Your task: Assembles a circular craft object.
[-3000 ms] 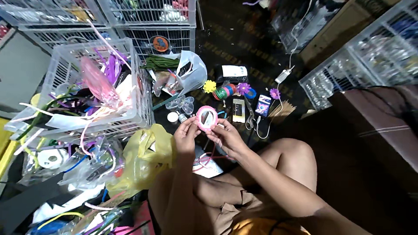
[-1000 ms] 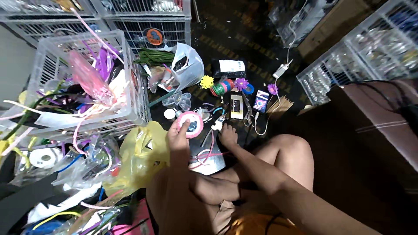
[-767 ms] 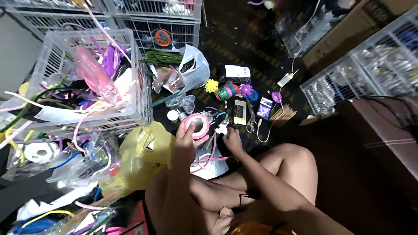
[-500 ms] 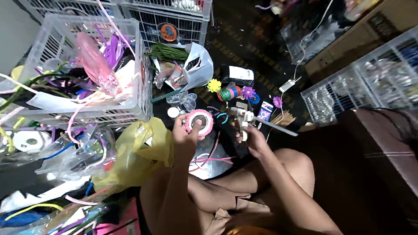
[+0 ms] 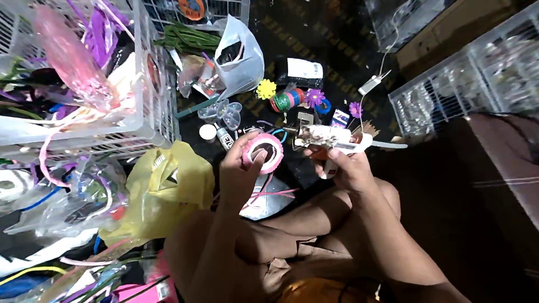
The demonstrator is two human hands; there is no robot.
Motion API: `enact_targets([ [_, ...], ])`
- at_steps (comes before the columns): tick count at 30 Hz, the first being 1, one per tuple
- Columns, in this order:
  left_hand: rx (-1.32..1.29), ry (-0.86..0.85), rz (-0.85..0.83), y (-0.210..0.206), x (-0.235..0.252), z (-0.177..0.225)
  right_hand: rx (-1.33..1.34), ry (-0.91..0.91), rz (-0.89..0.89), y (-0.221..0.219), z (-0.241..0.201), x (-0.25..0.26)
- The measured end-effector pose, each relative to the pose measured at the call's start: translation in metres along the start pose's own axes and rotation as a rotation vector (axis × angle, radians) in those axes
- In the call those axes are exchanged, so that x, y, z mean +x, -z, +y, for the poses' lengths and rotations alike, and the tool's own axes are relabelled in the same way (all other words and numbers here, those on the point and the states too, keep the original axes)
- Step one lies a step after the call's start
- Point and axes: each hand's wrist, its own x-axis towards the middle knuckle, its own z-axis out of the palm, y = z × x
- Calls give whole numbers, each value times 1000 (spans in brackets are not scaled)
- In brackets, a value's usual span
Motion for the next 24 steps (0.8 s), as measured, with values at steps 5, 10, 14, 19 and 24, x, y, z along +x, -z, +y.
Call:
enact_targets([
  [5,-8,122,-49,-6,-2,1,122,-27,-38,-9,12,8],
  [10,77,211,-14,-9,-3,0,216,-75,7,-22,20,14],
  [14,-180,312,-44,-17,-5,2,235,-106,83,-31,27,13],
  [19,-581,445,-24,-16,-5,-1,262,-114,89,-32,31,15],
  [24,-724,595,120,-15,-1,9,136,-100,26,-27,20,18],
])
